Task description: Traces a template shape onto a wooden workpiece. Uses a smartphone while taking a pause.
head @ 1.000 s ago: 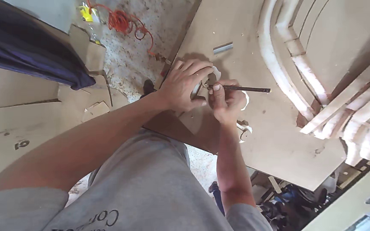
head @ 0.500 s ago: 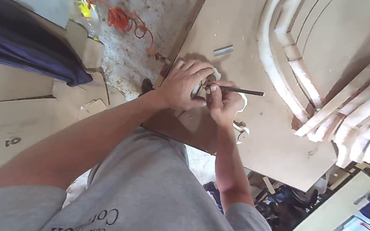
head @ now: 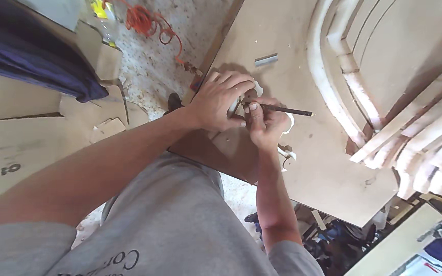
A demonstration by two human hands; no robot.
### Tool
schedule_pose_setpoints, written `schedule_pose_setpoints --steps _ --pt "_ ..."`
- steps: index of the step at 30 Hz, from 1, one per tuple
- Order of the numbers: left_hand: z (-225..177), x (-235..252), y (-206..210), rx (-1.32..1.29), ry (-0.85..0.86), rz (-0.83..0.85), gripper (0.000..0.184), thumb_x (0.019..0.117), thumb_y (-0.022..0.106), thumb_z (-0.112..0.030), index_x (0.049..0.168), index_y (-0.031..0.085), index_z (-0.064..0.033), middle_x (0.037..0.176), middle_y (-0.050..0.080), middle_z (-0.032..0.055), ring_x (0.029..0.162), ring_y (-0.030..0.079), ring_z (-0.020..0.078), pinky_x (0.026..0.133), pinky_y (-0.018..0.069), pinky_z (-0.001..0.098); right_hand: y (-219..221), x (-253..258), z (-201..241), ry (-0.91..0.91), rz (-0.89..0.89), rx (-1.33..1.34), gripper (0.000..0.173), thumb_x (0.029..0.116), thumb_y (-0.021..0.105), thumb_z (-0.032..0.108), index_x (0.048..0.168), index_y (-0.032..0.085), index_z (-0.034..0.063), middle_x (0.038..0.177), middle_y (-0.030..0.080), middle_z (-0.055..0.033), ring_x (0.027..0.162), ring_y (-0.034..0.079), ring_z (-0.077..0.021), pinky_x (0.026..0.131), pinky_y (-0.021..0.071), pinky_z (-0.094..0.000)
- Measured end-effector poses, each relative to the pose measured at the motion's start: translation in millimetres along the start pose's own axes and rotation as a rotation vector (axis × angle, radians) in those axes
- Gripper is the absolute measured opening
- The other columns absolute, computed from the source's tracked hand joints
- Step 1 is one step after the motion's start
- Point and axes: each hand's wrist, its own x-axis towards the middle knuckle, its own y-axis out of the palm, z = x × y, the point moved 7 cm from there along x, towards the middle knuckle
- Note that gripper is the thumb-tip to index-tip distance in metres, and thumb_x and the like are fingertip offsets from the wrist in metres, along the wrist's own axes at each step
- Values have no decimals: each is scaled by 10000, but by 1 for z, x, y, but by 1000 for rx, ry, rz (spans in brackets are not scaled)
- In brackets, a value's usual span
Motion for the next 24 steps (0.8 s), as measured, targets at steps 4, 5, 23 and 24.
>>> schedule_pose_setpoints --steps 4,5,23,24 --pt "1 -1 1 2 3 -7 876 778 721 -652 1463 536 -138 1529 517 40 1426 448 260 1154 329 526 0 0 0 -8 -4 -12 155 1020 593 86 1055 668 -45 835 706 -65 621 631 -63 539 557 -252" --pt "0 -1 1 4 6 -9 875 774 720 -652 1459 539 -138 1530 517 41 1428 445 259 1153 329 526 0 0 1 -5 8 -4 154 1022 594 93 1057 665 -40 829 700 -60 619 625 -65 538 554 -253" --pt "-3 85 -24 23 -130 895 254 934 756 -280 1054 746 -56 924 712 129 863 679 253 829 549 517 42 -70 38 169 -282 -563 289 908 625 197 1153 749 108 1261 725 -52 1219 635 -277 1033 491 -467" --pt "0 84 -27 19 -118 901 249 948 743 -278 1069 742 -60 929 712 122 862 681 242 832 556 502 42 -72 38 171 -283 -569 288 909 631 206 1154 751 113 1265 724 -50 1221 635 -275 1031 492 -468"
